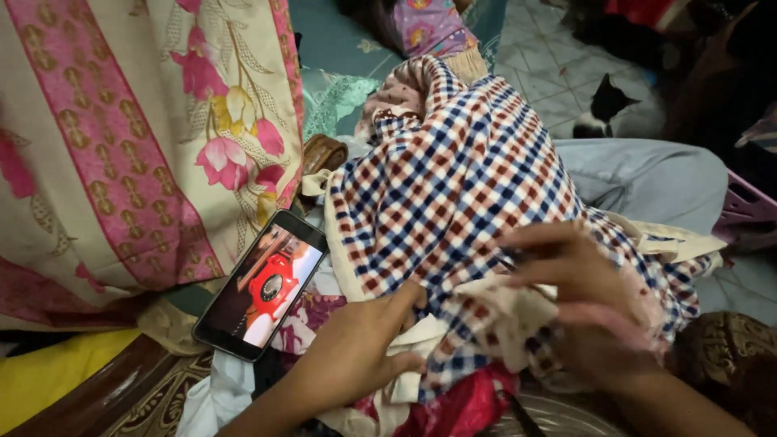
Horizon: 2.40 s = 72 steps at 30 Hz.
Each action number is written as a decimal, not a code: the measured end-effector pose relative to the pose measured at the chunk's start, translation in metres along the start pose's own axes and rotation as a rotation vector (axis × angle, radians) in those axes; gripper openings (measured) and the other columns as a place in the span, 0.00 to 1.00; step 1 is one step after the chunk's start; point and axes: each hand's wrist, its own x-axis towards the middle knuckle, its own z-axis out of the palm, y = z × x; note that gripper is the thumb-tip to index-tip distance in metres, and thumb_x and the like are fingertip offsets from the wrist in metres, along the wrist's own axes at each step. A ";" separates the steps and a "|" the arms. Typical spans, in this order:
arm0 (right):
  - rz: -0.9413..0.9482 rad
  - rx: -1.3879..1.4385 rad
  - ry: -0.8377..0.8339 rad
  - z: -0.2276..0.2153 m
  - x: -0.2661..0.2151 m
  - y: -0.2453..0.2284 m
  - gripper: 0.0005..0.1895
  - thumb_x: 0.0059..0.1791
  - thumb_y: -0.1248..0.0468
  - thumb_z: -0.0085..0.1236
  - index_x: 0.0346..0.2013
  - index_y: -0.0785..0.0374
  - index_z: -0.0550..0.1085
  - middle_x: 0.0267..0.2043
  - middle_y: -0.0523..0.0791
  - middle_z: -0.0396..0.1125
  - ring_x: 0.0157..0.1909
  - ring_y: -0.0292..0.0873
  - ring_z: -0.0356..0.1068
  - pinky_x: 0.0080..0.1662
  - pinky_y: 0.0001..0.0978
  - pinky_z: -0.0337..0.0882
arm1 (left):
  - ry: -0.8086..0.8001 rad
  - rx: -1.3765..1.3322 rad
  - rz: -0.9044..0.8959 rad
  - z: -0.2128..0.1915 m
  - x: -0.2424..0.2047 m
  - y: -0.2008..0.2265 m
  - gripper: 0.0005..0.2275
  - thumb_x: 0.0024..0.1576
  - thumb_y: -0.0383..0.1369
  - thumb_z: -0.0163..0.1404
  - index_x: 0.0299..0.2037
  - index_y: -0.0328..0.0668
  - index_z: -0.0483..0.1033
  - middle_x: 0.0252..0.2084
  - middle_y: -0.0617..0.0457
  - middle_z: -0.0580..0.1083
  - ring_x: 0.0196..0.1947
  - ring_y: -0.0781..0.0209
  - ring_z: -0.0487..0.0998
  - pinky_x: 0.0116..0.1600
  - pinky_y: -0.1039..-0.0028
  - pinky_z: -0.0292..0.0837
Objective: The person uses thread snips to trim excess threads and repair seams on a garment.
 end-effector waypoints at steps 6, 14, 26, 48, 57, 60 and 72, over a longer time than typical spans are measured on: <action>0.436 1.449 0.430 0.028 0.025 -0.051 0.07 0.53 0.63 0.56 0.37 0.65 0.77 0.44 0.52 0.65 0.29 0.35 0.64 0.28 0.19 0.66 | 0.341 0.086 0.211 0.021 -0.006 0.011 0.13 0.49 0.32 0.52 0.43 0.41 0.67 0.35 0.50 0.70 0.29 0.52 0.74 0.30 0.66 0.68; 0.956 1.126 0.104 0.068 -0.007 0.021 0.09 0.52 0.65 0.42 0.33 0.67 0.68 0.33 0.47 0.65 0.25 0.35 0.63 0.28 0.23 0.67 | 0.498 0.803 0.319 0.054 -0.017 0.011 0.05 0.50 0.31 0.47 0.31 0.39 0.69 0.21 0.54 0.66 0.14 0.65 0.64 0.16 0.76 0.60; 0.751 0.655 0.046 0.061 -0.016 0.015 0.17 0.44 0.71 0.50 0.12 0.57 0.61 0.13 0.39 0.58 0.18 0.34 0.54 0.26 0.23 0.59 | 0.557 0.938 0.431 0.066 -0.026 0.018 0.02 0.50 0.21 0.51 0.27 0.33 0.72 0.19 0.50 0.68 0.13 0.69 0.61 0.16 0.84 0.55; 1.115 0.914 0.257 0.064 0.001 0.014 0.12 0.46 0.71 0.48 0.18 0.59 0.63 0.13 0.41 0.58 0.12 0.35 0.56 0.15 0.27 0.62 | 0.354 0.615 0.632 0.056 -0.019 0.020 0.08 0.53 0.27 0.46 0.37 0.26 0.72 0.42 0.32 0.72 0.43 0.41 0.75 0.56 0.59 0.70; 0.630 0.551 -0.047 0.074 0.001 0.018 0.19 0.42 0.75 0.46 0.10 0.59 0.54 0.10 0.37 0.49 0.15 0.32 0.45 0.45 0.27 0.70 | 0.457 0.827 0.566 0.072 -0.022 0.010 0.07 0.52 0.31 0.49 0.35 0.35 0.70 0.40 0.31 0.73 0.41 0.42 0.78 0.45 0.64 0.75; 0.635 0.599 -0.091 0.074 -0.003 0.019 0.20 0.42 0.72 0.47 0.10 0.56 0.53 0.11 0.35 0.47 0.14 0.31 0.42 0.21 0.21 0.51 | 0.486 0.841 0.577 0.073 -0.021 0.009 0.06 0.53 0.31 0.49 0.34 0.35 0.70 0.39 0.32 0.74 0.39 0.44 0.79 0.44 0.65 0.75; 0.605 0.640 -0.089 0.080 -0.014 0.024 0.19 0.40 0.71 0.48 0.10 0.53 0.53 0.10 0.35 0.48 0.15 0.32 0.44 0.32 0.23 0.62 | 0.507 0.876 0.610 0.074 -0.020 0.008 0.05 0.53 0.29 0.49 0.34 0.35 0.70 0.39 0.34 0.74 0.38 0.46 0.79 0.42 0.69 0.76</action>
